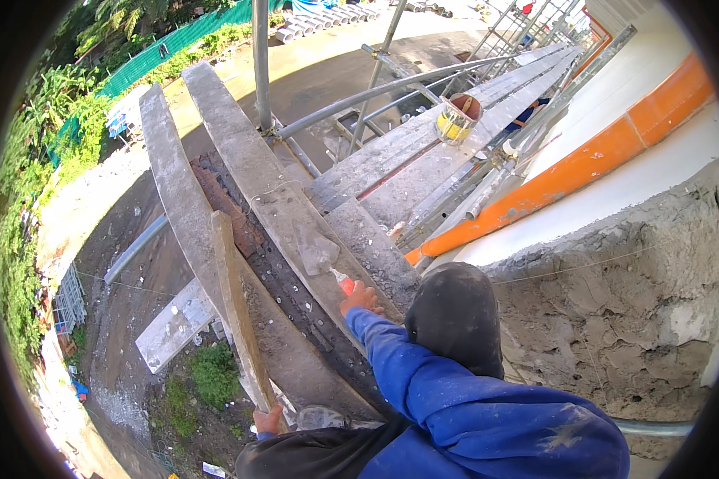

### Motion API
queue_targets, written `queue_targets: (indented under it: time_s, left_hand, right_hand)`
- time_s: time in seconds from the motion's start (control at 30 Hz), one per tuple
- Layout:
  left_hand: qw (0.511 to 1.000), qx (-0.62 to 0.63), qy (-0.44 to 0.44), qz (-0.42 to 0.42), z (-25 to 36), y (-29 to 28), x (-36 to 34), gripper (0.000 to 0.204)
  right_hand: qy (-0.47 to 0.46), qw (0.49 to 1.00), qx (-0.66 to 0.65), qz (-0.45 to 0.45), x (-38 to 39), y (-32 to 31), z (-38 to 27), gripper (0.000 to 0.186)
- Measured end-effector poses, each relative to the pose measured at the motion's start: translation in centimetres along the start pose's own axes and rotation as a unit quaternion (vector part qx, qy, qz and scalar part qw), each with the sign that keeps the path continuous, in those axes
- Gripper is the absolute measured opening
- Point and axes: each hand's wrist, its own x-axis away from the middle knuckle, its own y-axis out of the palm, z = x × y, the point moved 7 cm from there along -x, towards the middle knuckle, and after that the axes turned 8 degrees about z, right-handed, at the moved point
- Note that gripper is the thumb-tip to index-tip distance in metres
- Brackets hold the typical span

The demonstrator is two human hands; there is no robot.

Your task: The person uses a trowel to smooth wet concrete on a construction beam. They repeatedly scrape and level the surface along the beam's length, working from a high vantage point on scaffolding.

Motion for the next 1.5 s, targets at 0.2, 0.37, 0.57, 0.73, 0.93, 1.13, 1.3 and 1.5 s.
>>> queue_targets:
  time_s: [0.2, 0.37, 0.57, 0.73, 0.93, 1.13, 1.3, 1.5]
  left_hand:
    - [0.99, -0.138, 0.017, 0.037, 0.2, -1.2, 0.0, 0.048]
    - [0.97, -0.234, 0.027, 0.06, 0.1, -1.1, -0.3, 0.059]
    - [0.969, -0.243, -0.006, 0.046, -0.1, -1.3, 0.2, 0.062]
    - [0.976, -0.21, 0.024, 0.059, 3.2, -0.5, 1.7, 0.066]
    - [0.971, -0.234, 0.011, 0.035, 3.3, 0.0, 1.4, 0.063]
    - [0.974, -0.223, 0.004, 0.029, 1.5, -0.5, 0.9, 0.063]
    - [0.976, -0.212, 0.024, 0.037, 0.9, -0.5, 0.4, 0.064]
    - [0.976, -0.212, 0.016, 0.046, 0.6, -0.7, 0.6, 0.066]
  right_hand:
    - [-0.008, 1.0, 0.009, 0.01, 0.8, -0.9, -1.5, 0.061]
    - [-0.035, 0.999, 0.025, 0.026, -1.4, 0.6, -0.8, 0.062]
    - [-0.087, 0.995, 0.022, 0.044, -2.8, 1.4, -0.7, 0.058]
    - [-0.094, 0.992, 0.046, 0.066, -3.1, 1.2, -0.6, 0.053]
    - [-0.104, 0.99, 0.04, 0.082, -4.8, 1.8, -0.1, 0.048]
    - [-0.12, 0.988, 0.041, 0.084, -4.2, 1.9, -0.4, 0.047]
    - [-0.144, 0.984, 0.045, 0.096, -4.6, 2.3, -0.5, 0.044]
    - [-0.169, 0.98, 0.007, 0.103, -4.2, 2.1, -0.9, 0.043]
